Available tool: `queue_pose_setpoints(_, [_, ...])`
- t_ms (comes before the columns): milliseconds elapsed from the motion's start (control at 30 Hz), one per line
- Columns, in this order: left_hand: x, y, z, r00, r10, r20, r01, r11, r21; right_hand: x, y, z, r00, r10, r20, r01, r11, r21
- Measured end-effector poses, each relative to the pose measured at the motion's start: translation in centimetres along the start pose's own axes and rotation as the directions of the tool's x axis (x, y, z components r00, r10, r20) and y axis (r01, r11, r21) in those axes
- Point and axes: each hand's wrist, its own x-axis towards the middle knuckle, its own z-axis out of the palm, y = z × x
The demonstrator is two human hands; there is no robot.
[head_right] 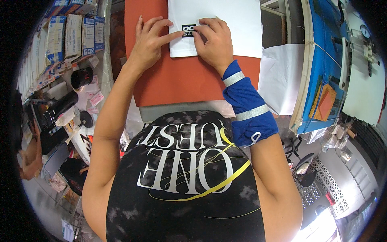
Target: The person aligns a white t-shirt on a heat press, applies a small logo, and presses it. They then place a larger car graphic on another t-shirt, align it, and press it. The finished shirts are placed into plastic bags.
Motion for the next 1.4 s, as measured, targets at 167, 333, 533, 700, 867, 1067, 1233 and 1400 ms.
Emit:
queue_pose_setpoints(167, [2.3,0.5,0.6,0.998,-0.024,-0.051,0.021,0.998,-0.055,1.0,-0.4,0.4,0.998,0.050,0.035,-0.046,0.994,-0.095])
queue_pose_setpoints(333, [3.3,-0.7,-0.8,0.927,-0.150,-0.344,0.037,0.948,-0.315,3.5,0.8,-2.6,0.984,0.175,-0.036,-0.175,0.984,0.008])
queue_pose_setpoints(533, [-3.4,-1.6,-3.9,0.881,-0.323,-0.346,0.259,0.941,-0.219,-0.7,5.1,-18.3,0.939,0.116,-0.323,-0.185,0.964,-0.191])
queue_pose_setpoints(700, [-4.7,2.6,-1.0,0.918,-0.303,-0.257,0.250,0.943,-0.219,-6.6,6.4,-32.0,0.743,0.056,-0.667,-0.484,0.734,-0.476])
queue_pose_setpoints(867, [-2.5,5.0,1.2,0.908,-0.322,-0.269,0.275,0.941,-0.197,-10.8,8.7,-43.7,0.653,0.033,-0.757,-0.711,0.372,-0.597])
queue_pose_setpoints(1067, [-2.2,5.7,1.5,0.915,-0.300,-0.270,0.280,0.954,-0.108,-14.6,14.0,-47.5,0.615,0.552,-0.562,-0.767,0.253,-0.590])
queue_pose_setpoints(1233, [-2.3,5.9,1.5,0.924,-0.277,-0.262,0.268,0.961,-0.068,-15.7,16.5,-46.7,0.746,0.469,-0.473,-0.619,0.226,-0.752])
queue_pose_setpoints(1400, [-2.2,5.8,1.3,0.931,-0.268,-0.247,0.263,0.963,-0.056,-13.1,12.1,-43.9,0.745,0.268,-0.611,-0.665,0.228,-0.712])
